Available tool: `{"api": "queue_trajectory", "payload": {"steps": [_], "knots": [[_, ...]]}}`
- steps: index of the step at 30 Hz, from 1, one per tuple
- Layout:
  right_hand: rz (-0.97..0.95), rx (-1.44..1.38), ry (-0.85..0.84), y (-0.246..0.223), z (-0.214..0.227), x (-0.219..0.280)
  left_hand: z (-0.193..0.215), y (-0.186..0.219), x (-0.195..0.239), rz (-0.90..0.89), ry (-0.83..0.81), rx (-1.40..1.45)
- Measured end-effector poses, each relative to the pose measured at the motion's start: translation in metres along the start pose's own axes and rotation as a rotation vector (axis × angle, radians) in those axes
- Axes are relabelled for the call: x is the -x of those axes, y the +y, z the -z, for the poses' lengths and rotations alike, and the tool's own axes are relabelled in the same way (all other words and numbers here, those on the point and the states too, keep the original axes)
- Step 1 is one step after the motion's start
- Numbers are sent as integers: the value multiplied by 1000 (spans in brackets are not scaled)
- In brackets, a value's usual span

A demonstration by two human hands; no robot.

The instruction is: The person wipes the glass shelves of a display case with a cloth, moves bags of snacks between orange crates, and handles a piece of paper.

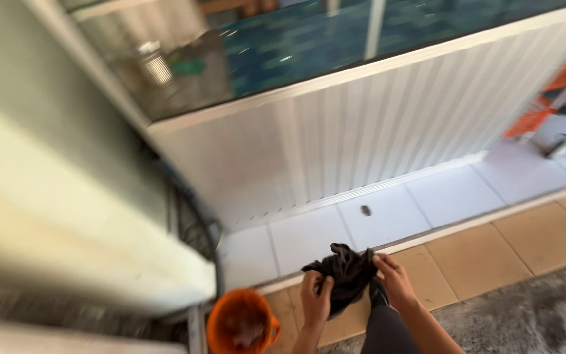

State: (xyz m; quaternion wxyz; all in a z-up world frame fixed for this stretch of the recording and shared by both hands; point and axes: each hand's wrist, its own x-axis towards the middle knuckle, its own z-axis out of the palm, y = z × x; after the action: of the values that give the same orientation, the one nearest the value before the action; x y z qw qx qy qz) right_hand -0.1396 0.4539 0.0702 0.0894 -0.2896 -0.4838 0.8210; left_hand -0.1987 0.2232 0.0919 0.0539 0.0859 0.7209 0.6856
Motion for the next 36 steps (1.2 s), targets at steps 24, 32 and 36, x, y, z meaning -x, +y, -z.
{"api": "queue_trajectory", "payload": {"steps": [24, 32, 36], "knots": [[109, -112, 332, -248, 99, -113, -280, 164, -244, -206, -660, -107], [278, -428, 164, -306, 53, -95, -290, 101, -253, -189, -1020, -172], [282, -479, 253, -321, 44, -82, -311, 75, -269, -185, -1002, -246]]}}
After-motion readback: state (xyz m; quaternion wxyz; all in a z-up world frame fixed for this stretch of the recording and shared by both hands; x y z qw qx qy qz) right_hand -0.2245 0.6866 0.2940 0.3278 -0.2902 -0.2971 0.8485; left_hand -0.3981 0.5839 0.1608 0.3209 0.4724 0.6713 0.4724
